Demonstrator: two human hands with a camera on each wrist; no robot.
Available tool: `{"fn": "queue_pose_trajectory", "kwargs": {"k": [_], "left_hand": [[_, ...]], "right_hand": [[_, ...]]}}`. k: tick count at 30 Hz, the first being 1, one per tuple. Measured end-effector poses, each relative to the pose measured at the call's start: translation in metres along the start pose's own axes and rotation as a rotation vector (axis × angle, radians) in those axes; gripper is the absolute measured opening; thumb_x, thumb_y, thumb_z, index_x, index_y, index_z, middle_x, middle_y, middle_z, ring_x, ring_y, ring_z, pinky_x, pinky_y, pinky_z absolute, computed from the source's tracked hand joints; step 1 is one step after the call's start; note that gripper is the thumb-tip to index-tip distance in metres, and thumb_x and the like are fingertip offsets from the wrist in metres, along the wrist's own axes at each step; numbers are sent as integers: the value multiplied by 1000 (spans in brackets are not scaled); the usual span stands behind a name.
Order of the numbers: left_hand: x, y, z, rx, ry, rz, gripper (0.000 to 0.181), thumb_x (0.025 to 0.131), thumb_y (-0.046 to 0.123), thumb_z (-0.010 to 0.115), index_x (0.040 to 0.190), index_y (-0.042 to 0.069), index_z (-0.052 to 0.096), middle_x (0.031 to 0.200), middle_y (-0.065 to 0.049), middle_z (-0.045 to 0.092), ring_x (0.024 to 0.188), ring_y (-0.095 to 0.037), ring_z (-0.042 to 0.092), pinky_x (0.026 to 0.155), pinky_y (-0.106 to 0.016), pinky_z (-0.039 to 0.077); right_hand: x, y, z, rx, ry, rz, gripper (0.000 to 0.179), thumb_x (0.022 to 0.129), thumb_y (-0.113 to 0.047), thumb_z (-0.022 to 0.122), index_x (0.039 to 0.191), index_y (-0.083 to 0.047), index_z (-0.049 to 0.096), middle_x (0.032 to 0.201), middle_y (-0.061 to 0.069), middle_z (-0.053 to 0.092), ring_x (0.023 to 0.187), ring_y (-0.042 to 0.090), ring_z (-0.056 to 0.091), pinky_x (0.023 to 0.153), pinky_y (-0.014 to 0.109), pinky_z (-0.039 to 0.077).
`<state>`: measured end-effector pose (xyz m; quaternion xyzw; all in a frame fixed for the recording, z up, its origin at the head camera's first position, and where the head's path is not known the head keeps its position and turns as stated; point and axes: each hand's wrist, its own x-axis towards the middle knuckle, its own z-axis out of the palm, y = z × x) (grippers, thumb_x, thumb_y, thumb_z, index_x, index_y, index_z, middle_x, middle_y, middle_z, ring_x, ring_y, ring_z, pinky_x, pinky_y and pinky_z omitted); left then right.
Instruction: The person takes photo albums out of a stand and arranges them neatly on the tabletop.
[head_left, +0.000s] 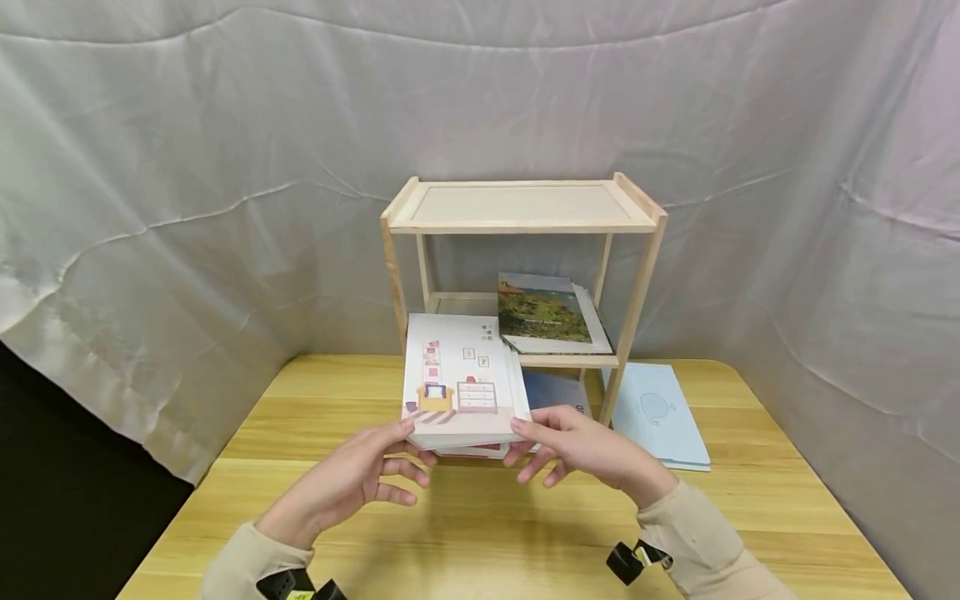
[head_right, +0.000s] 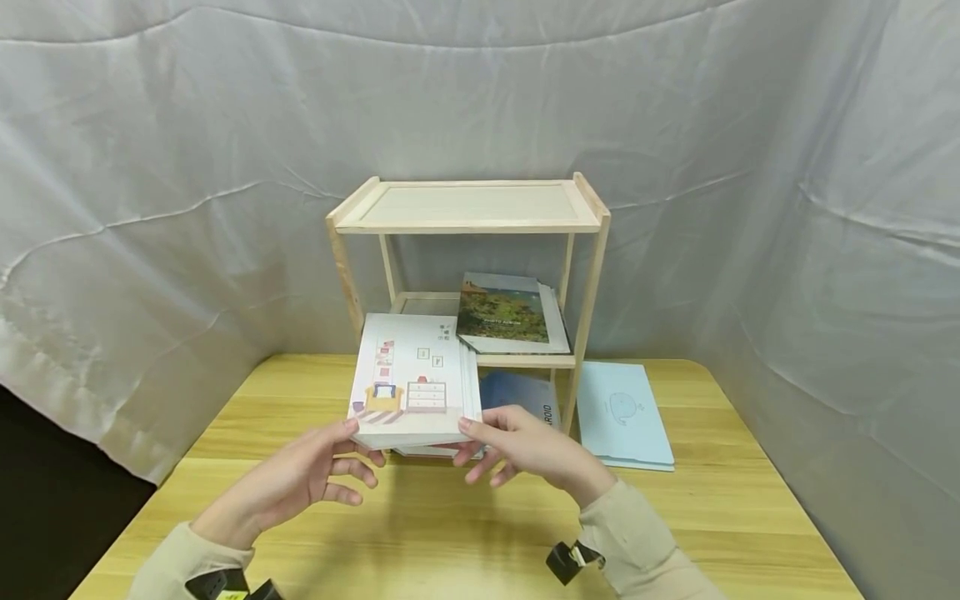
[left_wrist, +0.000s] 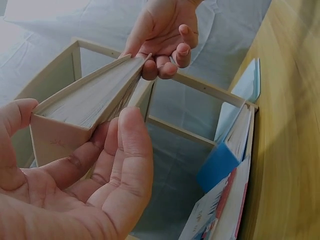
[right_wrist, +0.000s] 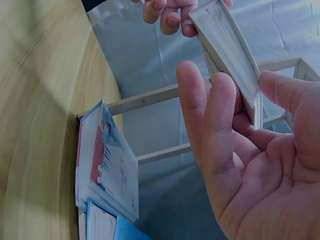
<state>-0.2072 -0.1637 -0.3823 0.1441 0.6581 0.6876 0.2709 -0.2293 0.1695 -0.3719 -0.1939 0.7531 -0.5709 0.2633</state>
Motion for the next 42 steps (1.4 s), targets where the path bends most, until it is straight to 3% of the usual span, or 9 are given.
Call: {"fn": "queue_pose_trajectory", "kwargs": {"k": [7, 17, 25, 36, 42], "left_hand": [[-4, -9, -3, -6, -29, 23, 49, 116, 40, 46, 136, -3, 60, 116, -4, 68, 100, -15, 73, 83, -32, 66], [-8, -19, -8, -20, -119, 58, 39, 117, 31, 47, 137, 0, 60, 121, -4, 69, 103, -13, 73, 85, -31, 66], [-12, -26, -10, -16, -126, 58, 35, 116, 27, 49, 138, 2, 61, 123, -5, 71, 104, -14, 74, 86, -31, 66], [-15, -36, -11, 41, -124, 53, 27, 111, 17, 56, 128, 1, 70, 112, 0, 74, 103, -17, 73, 85, -32, 66], [-15, -37, -10, 28, -140, 58, 24, 109, 14, 59, 127, 3, 71, 112, 1, 75, 104, -18, 75, 85, -31, 66]], "right_hand": [[-2, 5, 3, 9, -32, -11, 48, 114, -40, 53, 134, 2, 64, 113, 12, 78, 90, 18, 78, 65, 25, 61], [-7, 17, 9, 4, -41, -33, 44, 115, -36, 53, 136, 1, 64, 114, 13, 78, 89, 17, 78, 63, 24, 60], [-9, 24, 15, -46, -40, -52, 41, 114, -35, 54, 132, 0, 66, 115, 16, 76, 90, 20, 78, 64, 28, 62], [-13, 30, 18, -99, -29, -63, 40, 114, -34, 55, 139, -4, 64, 118, 19, 75, 94, 25, 78, 64, 30, 63], [-14, 33, 19, -119, -35, -80, 42, 114, -34, 55, 142, -4, 63, 117, 17, 75, 94, 26, 78, 64, 32, 64]]}}
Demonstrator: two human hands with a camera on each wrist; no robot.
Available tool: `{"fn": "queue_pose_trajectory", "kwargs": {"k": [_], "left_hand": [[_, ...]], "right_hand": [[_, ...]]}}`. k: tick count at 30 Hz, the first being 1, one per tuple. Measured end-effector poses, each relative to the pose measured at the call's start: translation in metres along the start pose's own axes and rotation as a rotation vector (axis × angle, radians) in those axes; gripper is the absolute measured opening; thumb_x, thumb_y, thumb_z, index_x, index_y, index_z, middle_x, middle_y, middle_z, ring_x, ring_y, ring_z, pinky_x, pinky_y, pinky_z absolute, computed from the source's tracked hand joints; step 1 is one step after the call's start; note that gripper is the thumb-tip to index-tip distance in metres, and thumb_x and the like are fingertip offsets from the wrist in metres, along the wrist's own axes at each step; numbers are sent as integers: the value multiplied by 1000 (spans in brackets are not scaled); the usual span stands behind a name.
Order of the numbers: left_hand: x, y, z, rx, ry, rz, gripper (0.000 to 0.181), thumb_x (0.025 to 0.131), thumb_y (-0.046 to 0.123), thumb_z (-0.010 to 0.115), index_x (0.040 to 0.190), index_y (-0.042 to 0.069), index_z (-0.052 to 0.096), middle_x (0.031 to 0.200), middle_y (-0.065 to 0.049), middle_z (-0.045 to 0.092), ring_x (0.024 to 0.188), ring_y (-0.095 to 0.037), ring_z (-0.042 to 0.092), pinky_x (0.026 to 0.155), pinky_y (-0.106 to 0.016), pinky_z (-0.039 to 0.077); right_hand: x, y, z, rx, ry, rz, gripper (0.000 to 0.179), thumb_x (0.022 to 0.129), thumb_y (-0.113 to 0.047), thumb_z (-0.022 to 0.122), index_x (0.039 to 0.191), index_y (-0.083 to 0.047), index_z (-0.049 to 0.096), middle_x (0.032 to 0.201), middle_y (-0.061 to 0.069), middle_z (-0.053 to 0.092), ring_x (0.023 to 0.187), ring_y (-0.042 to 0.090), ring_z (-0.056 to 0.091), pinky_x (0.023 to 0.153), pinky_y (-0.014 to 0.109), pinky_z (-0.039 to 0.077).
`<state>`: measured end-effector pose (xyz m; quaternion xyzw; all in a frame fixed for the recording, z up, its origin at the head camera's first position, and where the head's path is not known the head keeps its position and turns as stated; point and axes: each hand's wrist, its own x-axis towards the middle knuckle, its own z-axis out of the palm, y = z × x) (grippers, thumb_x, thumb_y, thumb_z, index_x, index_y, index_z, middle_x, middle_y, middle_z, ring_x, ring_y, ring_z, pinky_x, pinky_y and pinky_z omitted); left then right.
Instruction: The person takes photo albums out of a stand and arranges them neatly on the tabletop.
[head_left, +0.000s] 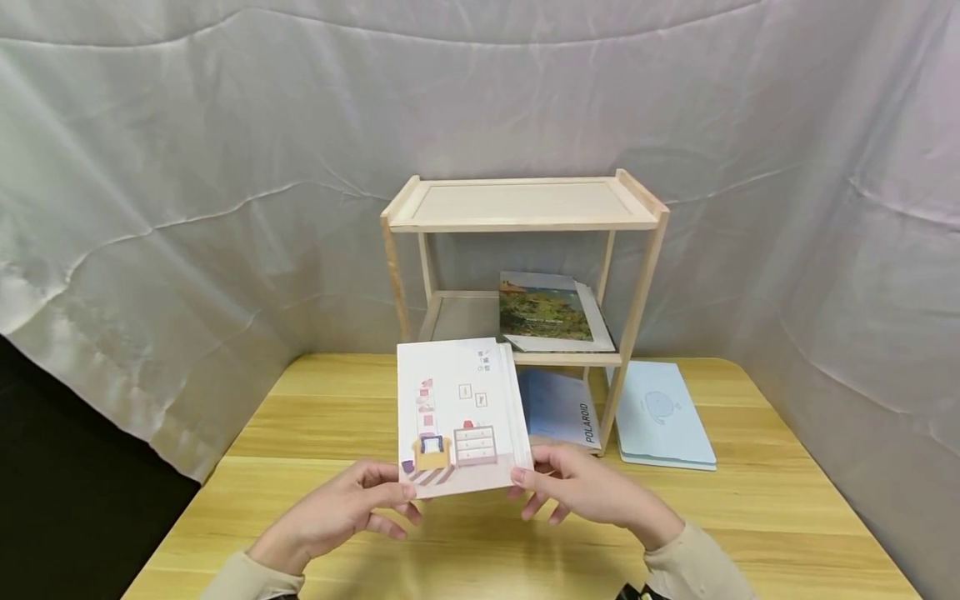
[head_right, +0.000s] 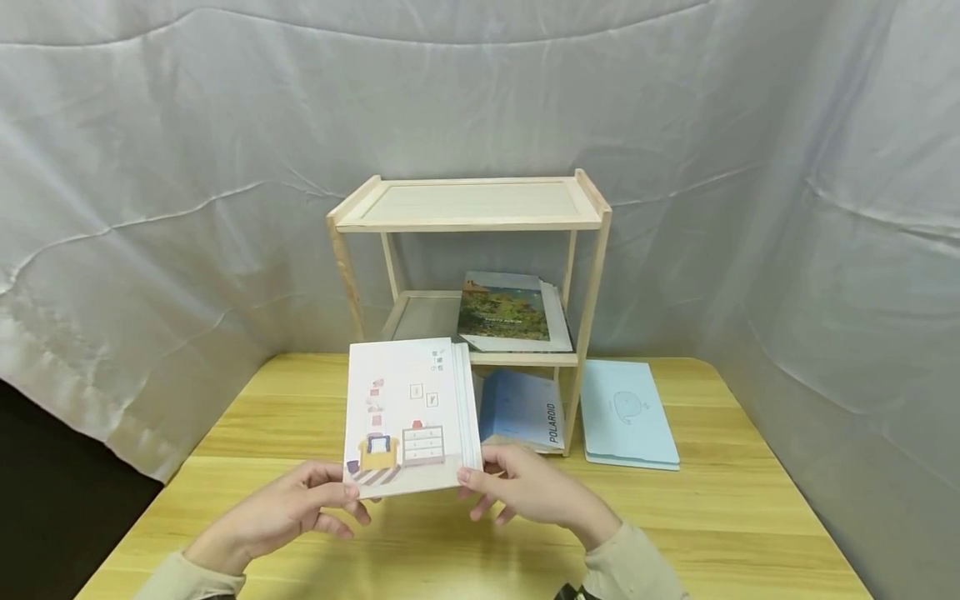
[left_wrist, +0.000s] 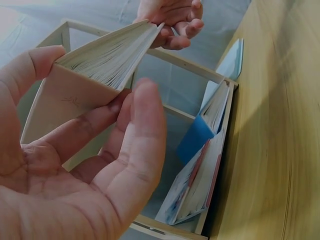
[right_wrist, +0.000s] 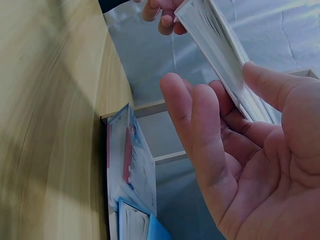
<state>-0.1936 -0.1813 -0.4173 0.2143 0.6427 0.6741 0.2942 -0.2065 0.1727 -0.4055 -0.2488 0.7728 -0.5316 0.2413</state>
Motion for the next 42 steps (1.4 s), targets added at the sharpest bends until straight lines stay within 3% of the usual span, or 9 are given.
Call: {"fn": "queue_pose_trajectory", "kwargs": {"k": [6, 16, 24, 42], "left_hand": [[1, -1, 1, -24, -27, -11, 26, 109, 13, 60, 130, 3, 71, 117, 0, 77, 103, -18, 76, 85, -33, 67], [-5, -4, 3, -37, -45, -70, 24, 110, 16, 59, 129, 7, 70, 111, -7, 79, 98, -21, 80, 81, -34, 68], [-4, -5, 5, -29, -54, -72, 24, 109, 17, 61, 129, 5, 69, 107, -6, 81, 94, -20, 81, 77, -32, 68], [28, -5, 11, 10, -67, -95, 28, 107, 18, 65, 129, 2, 68, 103, -6, 80, 95, -21, 81, 73, -30, 67]], "right_hand": [[-2, 4, 2, -13, 8, 0, 42, 114, -35, 55, 143, -7, 62, 118, 16, 75, 92, 23, 78, 65, 39, 66], [-7, 8, 9, 5, -10, 2, 41, 114, -35, 55, 148, -12, 58, 119, 18, 74, 87, 26, 79, 59, 29, 63], [-10, 9, 13, -21, 13, -21, 41, 115, -34, 53, 151, -14, 55, 115, 15, 74, 86, 31, 79, 59, 31, 63], [-22, 25, -4, 7, 35, -11, 49, 117, -34, 46, 163, -16, 40, 124, 18, 69, 91, 36, 78, 63, 39, 66]]}}
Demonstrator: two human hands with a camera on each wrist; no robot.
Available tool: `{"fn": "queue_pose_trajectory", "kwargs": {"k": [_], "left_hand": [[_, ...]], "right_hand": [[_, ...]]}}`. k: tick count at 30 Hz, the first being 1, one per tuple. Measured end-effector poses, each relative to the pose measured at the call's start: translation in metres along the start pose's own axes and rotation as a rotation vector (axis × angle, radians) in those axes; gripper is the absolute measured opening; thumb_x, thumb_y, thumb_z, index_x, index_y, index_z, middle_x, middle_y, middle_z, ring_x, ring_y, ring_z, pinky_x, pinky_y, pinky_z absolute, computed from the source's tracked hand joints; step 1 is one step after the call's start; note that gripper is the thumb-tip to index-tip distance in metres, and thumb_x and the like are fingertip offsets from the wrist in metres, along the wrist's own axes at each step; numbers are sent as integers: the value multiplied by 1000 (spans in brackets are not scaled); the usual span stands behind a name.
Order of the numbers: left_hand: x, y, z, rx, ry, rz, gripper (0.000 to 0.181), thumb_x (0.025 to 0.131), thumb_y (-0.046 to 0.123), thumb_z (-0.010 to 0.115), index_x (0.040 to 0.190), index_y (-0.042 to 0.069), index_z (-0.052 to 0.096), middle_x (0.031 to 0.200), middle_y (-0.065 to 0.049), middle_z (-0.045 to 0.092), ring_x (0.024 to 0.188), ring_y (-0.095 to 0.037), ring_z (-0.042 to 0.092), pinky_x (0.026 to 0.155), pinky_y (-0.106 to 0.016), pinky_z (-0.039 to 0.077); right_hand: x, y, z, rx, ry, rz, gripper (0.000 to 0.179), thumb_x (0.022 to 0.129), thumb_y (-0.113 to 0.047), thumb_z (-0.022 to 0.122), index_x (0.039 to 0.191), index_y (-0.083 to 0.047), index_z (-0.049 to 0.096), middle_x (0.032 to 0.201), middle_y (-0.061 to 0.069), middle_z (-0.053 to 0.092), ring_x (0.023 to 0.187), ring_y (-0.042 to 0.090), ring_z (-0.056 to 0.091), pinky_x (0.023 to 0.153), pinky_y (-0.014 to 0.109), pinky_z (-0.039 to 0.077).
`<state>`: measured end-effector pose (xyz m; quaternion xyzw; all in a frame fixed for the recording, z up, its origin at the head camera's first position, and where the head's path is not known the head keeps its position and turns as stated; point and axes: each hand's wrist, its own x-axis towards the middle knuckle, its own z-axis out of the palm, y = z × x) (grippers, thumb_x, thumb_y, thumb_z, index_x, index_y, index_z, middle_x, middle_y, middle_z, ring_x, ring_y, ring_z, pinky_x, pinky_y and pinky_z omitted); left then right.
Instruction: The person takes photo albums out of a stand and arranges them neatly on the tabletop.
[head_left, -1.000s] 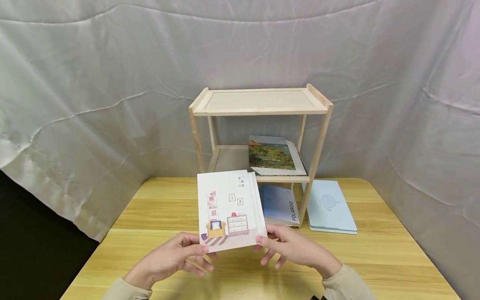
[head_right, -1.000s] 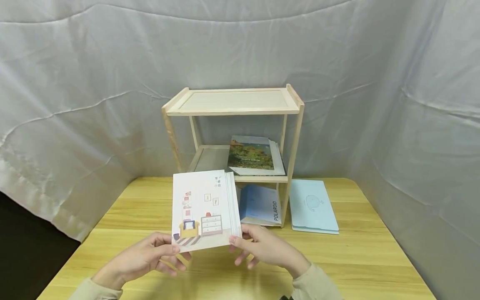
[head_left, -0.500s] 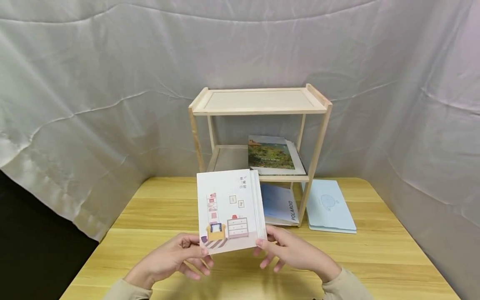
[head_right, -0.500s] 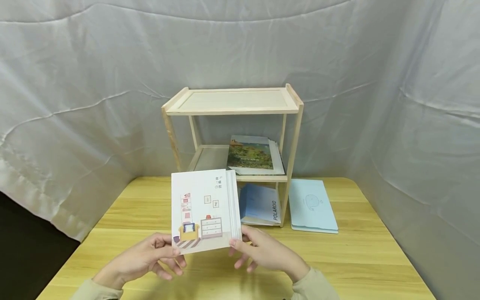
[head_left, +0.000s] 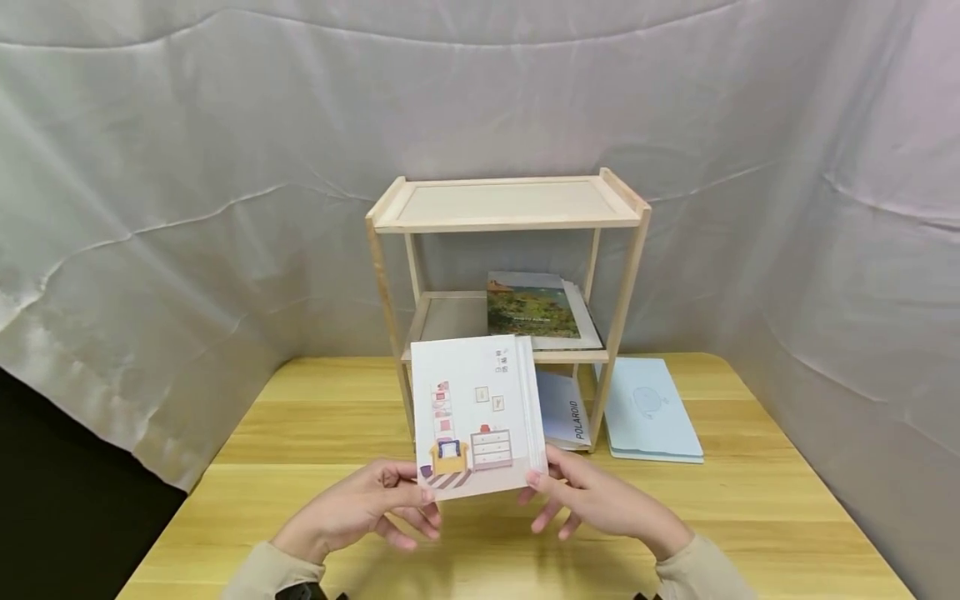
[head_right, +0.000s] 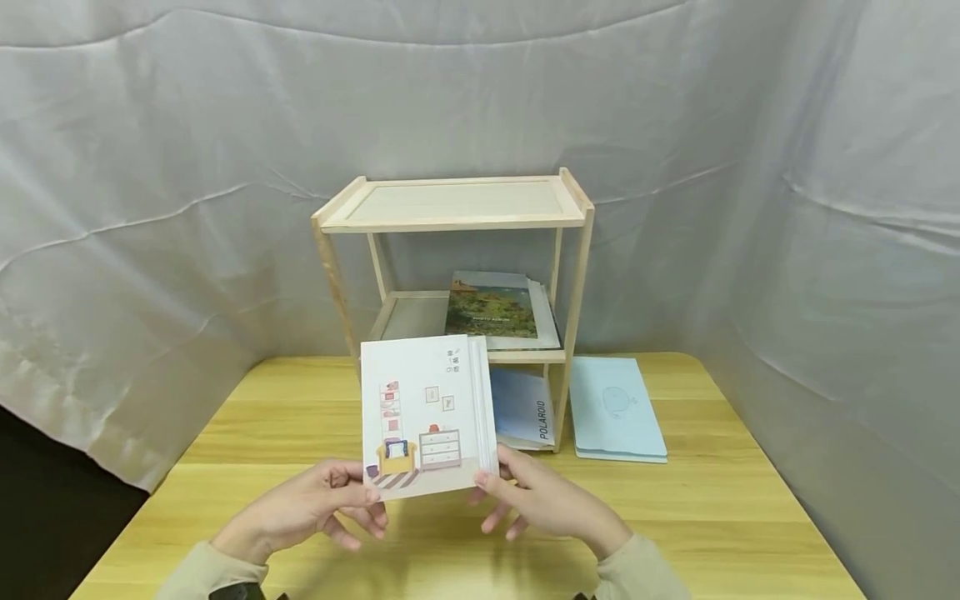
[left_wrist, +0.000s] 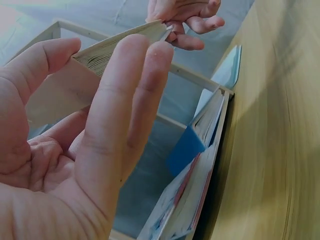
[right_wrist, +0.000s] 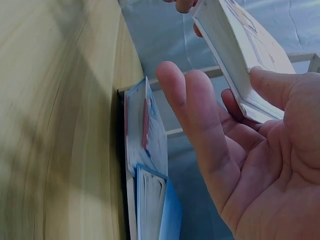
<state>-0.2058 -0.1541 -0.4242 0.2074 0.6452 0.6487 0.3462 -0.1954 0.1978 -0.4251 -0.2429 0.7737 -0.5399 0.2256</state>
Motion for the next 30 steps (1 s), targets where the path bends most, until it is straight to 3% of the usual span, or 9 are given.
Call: {"fn": "queue_pose_trajectory", "kwargs": {"k": [6, 12, 17, 30], "left_hand": [[8, 3, 9, 1, 32, -13, 26, 107, 22, 65, 126, 5, 69, 104, -5, 80, 95, -20, 81, 70, -27, 66], [14, 4, 15, -1, 22, -16, 26, 106, 23, 67, 125, 5, 70, 102, -4, 80, 93, -20, 81, 70, -27, 66], [20, 3, 20, -13, 13, -28, 32, 107, 25, 67, 130, 3, 69, 102, -4, 80, 91, -18, 81, 69, -27, 66], [35, -5, 35, -58, 13, -65, 46, 107, 31, 69, 145, 6, 64, 123, -13, 74, 98, -27, 82, 70, -27, 67]], "right_hand": [[-8, 1, -7, 38, -1, 32, 49, 117, -36, 46, 160, -13, 43, 129, 21, 66, 92, 36, 80, 62, 40, 66], [-18, 4, -10, 22, 8, 39, 47, 117, -36, 47, 158, -15, 46, 129, 21, 67, 94, 33, 80, 62, 49, 66], [-25, 8, -13, 23, 22, 41, 46, 117, -35, 47, 157, -13, 47, 129, 21, 68, 95, 33, 80, 62, 49, 67], [-43, 19, -20, 50, 37, 50, 45, 118, -32, 45, 156, -9, 45, 131, 23, 67, 96, 35, 80, 59, 45, 66]]}}
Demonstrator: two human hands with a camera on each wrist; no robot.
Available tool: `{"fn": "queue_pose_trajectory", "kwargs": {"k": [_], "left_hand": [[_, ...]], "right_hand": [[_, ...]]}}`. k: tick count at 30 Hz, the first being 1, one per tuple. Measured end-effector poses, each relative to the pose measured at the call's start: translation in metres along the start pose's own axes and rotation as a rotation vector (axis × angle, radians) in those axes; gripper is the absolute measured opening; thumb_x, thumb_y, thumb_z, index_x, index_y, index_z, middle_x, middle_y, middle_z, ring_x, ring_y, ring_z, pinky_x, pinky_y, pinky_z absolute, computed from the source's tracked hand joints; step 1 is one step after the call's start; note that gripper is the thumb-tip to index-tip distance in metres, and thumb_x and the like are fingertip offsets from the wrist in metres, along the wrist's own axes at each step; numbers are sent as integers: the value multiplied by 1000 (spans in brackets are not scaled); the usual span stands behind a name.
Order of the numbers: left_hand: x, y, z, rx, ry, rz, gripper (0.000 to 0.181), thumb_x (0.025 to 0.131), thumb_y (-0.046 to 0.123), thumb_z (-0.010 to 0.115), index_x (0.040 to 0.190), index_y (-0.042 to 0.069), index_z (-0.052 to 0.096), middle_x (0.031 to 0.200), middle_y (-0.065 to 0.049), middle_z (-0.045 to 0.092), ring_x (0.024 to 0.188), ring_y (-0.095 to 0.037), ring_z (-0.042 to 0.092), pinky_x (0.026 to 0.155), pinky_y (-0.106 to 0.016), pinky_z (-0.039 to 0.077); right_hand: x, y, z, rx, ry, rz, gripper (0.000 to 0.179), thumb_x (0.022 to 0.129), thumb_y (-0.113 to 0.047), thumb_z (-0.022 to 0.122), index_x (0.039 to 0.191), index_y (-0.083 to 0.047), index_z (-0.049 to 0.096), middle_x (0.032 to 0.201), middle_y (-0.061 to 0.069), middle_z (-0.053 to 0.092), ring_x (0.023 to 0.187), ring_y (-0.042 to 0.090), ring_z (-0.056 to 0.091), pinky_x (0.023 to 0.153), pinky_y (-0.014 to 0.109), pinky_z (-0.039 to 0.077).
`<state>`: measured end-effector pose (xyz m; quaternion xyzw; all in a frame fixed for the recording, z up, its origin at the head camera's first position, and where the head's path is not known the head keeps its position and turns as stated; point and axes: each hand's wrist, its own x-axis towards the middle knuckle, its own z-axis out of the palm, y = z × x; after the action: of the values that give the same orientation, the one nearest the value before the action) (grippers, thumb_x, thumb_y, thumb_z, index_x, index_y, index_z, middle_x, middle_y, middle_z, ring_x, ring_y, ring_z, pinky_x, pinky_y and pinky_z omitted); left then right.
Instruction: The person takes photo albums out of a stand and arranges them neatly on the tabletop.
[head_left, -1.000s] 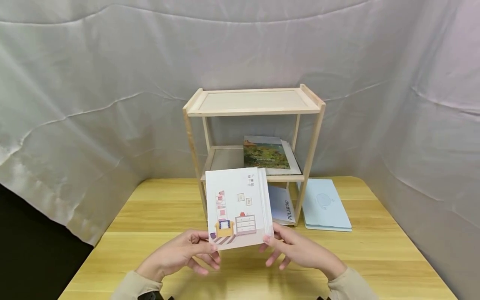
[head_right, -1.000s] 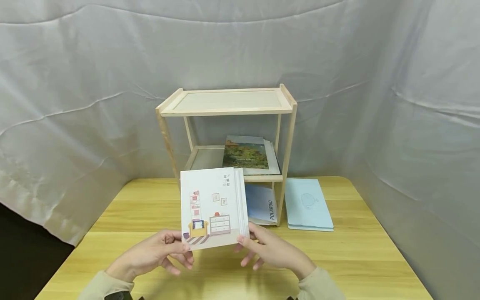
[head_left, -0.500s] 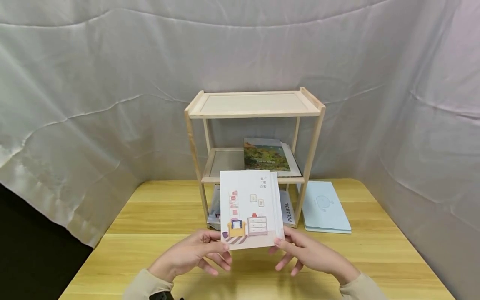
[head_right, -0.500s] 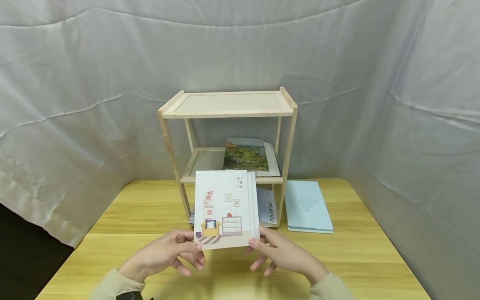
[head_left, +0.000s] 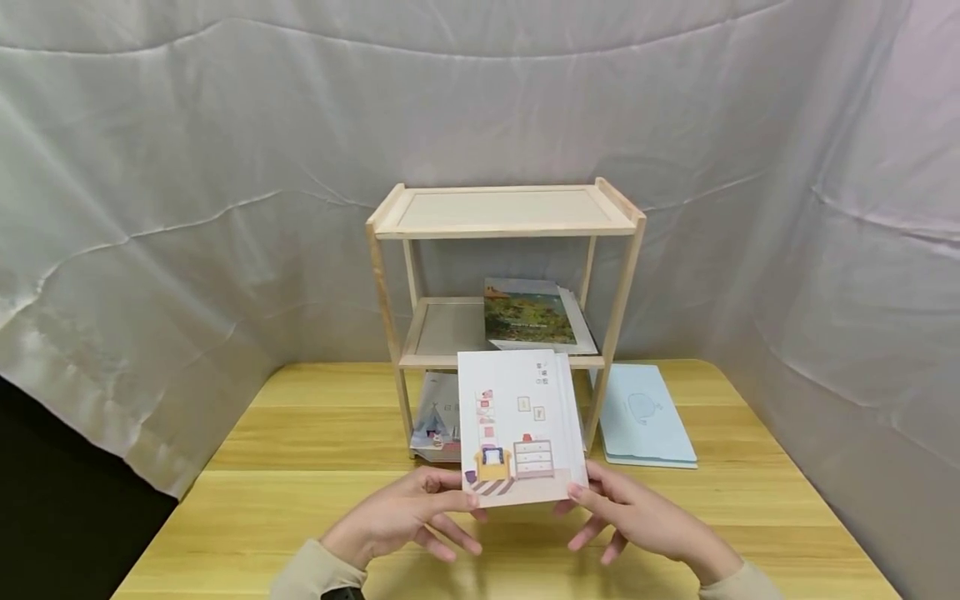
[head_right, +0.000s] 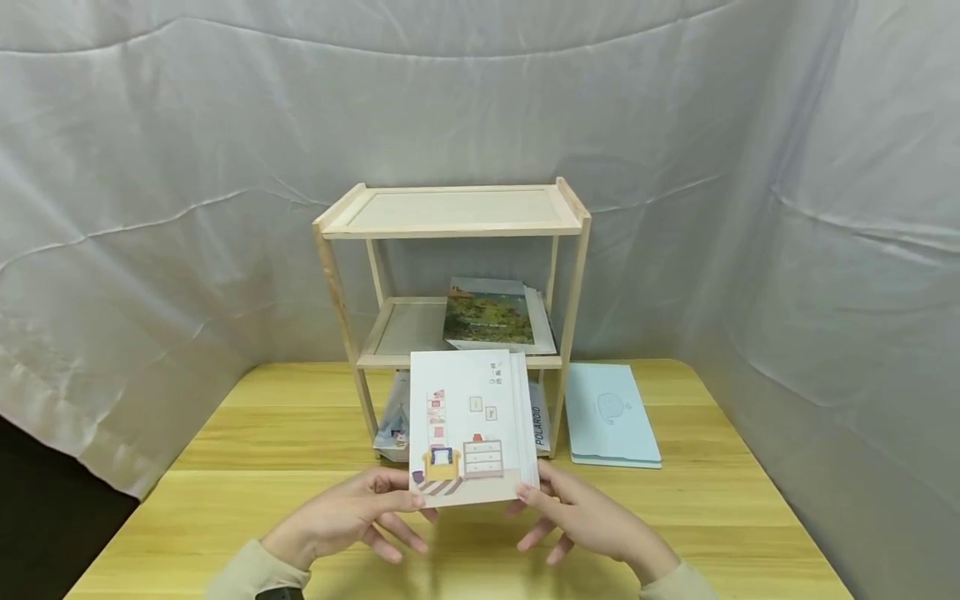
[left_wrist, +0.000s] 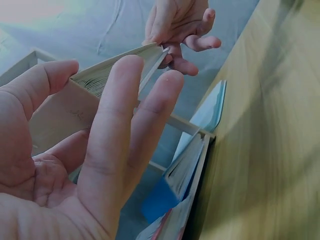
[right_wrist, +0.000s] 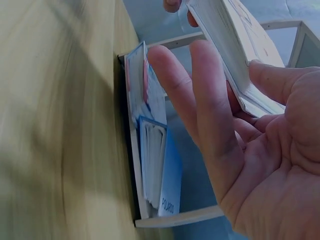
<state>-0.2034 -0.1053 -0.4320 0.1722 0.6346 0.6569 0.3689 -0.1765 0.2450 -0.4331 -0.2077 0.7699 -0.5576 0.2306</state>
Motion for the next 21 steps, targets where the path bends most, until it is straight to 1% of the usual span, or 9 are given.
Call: {"fn": "queue_pose_trajectory", "kwargs": {"k": [4, 9, 16, 21], "left_hand": [[6, -5, 6, -15, -8, -4, 47, 106, 30, 70, 146, 6, 64, 123, -13, 73, 97, -27, 82, 70, -27, 67], [14, -9, 13, -14, -30, 1, 45, 105, 28, 71, 142, 4, 65, 122, -12, 73, 97, -25, 82, 71, -26, 67], [23, -11, 21, -1, -68, 3, 45, 105, 25, 70, 143, 2, 64, 122, -11, 73, 98, -23, 81, 72, -27, 67], [30, -13, 27, 2, -78, 5, 43, 105, 23, 70, 143, 3, 65, 120, -10, 73, 98, -23, 80, 72, -28, 67]], "right_hand": [[-8, 7, -1, 24, 10, 11, 44, 118, -31, 44, 156, -9, 45, 132, 25, 66, 96, 34, 81, 59, 45, 66], [-18, 14, -3, 27, 32, 18, 45, 118, -29, 44, 158, -8, 43, 132, 24, 66, 97, 36, 80, 59, 45, 66], [-29, 20, -6, 38, 60, 48, 48, 118, -30, 45, 159, -7, 40, 131, 21, 67, 97, 32, 80, 60, 39, 66], [-38, 23, -8, 44, 86, 66, 50, 117, -30, 46, 160, -5, 38, 136, 23, 64, 99, 31, 80, 62, 42, 66]]}}
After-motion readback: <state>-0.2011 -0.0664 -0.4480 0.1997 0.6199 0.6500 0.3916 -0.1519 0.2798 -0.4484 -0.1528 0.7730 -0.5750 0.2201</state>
